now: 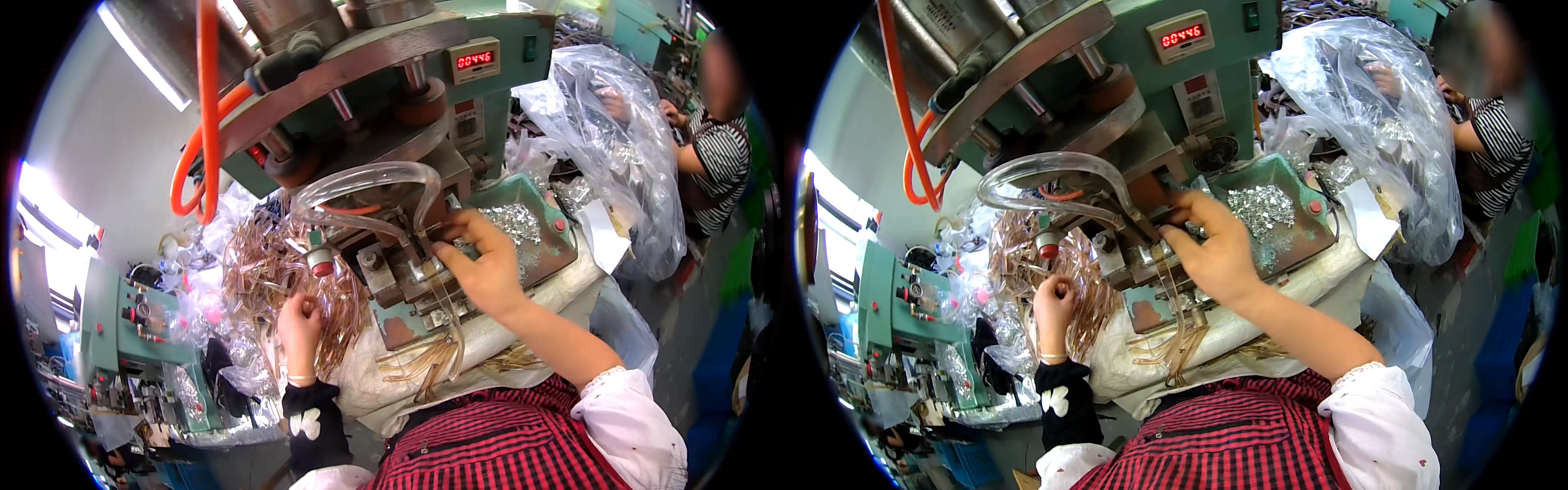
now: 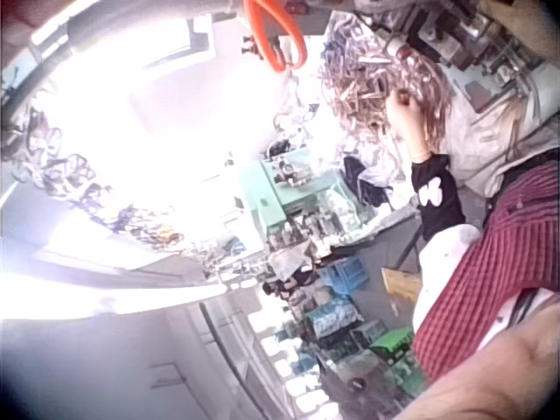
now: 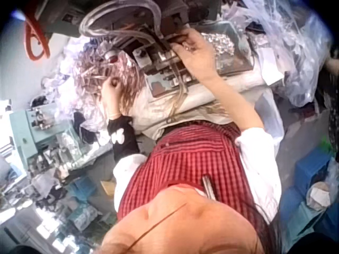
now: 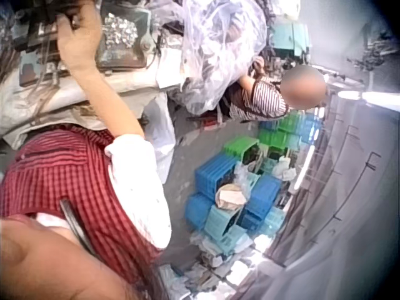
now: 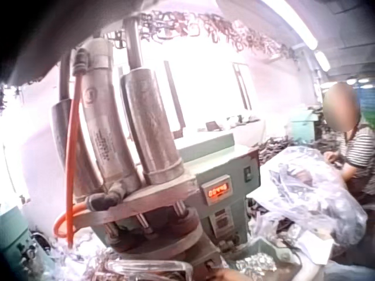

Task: The person repeatedly places small metal pieces into a press machine, activates the press, and removes the processed items. They handle the pieces by hand and place them into a nearby container after each cycle.

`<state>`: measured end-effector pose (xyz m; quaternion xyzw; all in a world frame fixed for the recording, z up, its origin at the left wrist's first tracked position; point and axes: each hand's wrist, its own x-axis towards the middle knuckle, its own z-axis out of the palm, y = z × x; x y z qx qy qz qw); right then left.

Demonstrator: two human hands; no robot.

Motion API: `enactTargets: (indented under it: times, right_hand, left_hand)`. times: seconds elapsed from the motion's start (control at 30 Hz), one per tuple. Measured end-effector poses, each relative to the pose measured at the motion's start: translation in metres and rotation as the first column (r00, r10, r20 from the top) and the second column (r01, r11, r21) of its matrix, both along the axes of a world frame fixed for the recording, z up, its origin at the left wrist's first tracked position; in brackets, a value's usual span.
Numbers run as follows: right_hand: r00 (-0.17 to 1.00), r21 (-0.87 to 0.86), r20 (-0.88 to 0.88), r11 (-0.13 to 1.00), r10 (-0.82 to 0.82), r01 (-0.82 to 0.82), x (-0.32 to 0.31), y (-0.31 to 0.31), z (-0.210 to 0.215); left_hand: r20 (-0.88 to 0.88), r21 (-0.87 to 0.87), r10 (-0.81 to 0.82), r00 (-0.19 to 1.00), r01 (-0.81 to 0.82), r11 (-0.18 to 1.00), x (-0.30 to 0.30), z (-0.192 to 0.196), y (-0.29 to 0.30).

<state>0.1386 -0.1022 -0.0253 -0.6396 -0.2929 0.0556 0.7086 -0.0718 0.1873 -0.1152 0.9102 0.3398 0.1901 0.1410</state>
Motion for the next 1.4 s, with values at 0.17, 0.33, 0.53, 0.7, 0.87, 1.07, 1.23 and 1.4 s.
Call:
enactTargets:
  times: [0.17, 0.33, 0.53, 0.7, 0.87, 1.07, 1.23, 1.4]
  right_hand:
    - [0.972, 0.208, -0.227, 0.978, 0.056, -0.008, -0.017, 0.006, 0.003]
    - [0.943, 0.238, -0.300, 0.969, 0.145, -0.073, -0.026, 0.010, 0.025]
    - [0.994, -0.036, -0.018, 0.993, 0.111, -0.111, -0.036, -0.034, 0.039]
    - [0.930, -0.366, 0.331, 0.886, -0.162, 0.285, 0.015, -0.079, -0.026]
    - [0.824, -0.332, 0.546, 0.864, -0.153, 0.380, 0.021, -0.098, -0.063]
    - [0.900, -0.230, 0.254, 0.881, -0.355, 0.413, 0.060, -0.089, -0.053]
    - [0.895, -0.285, 0.281, 0.860, -0.348, 0.424, 0.081, -0.099, -0.056]
    - [0.872, -0.537, 0.460, 0.730, -0.166, 0.423, 0.036, -0.108, -0.050]
  left_hand:
    - [0.180, -0.570, -0.056, 0.982, 0.150, 0.808, -0.004, 0.010, -0.015]
    - [0.575, -0.605, 0.147, 0.805, 0.297, 0.739, 0.009, 0.051, -0.048]
    - [0.557, 0.369, -0.354, 0.751, 0.158, 0.916, 0.012, 0.127, -0.136]
    - [0.326, 0.482, -0.721, 0.612, 0.548, 0.684, 0.026, 0.140, -0.188]
    - [0.300, 0.416, -0.826, 0.478, 0.713, 0.564, 0.057, 0.128, -0.195]
    - [0.373, 0.396, -0.818, 0.438, 0.722, 0.567, 0.066, 0.129, -0.194]
    - [0.392, 0.415, -0.813, 0.430, 0.706, 0.573, 0.066, 0.127, -0.196]
    - [0.376, 0.413, -0.811, 0.448, 0.702, 0.580, 0.065, 0.122, -0.195]
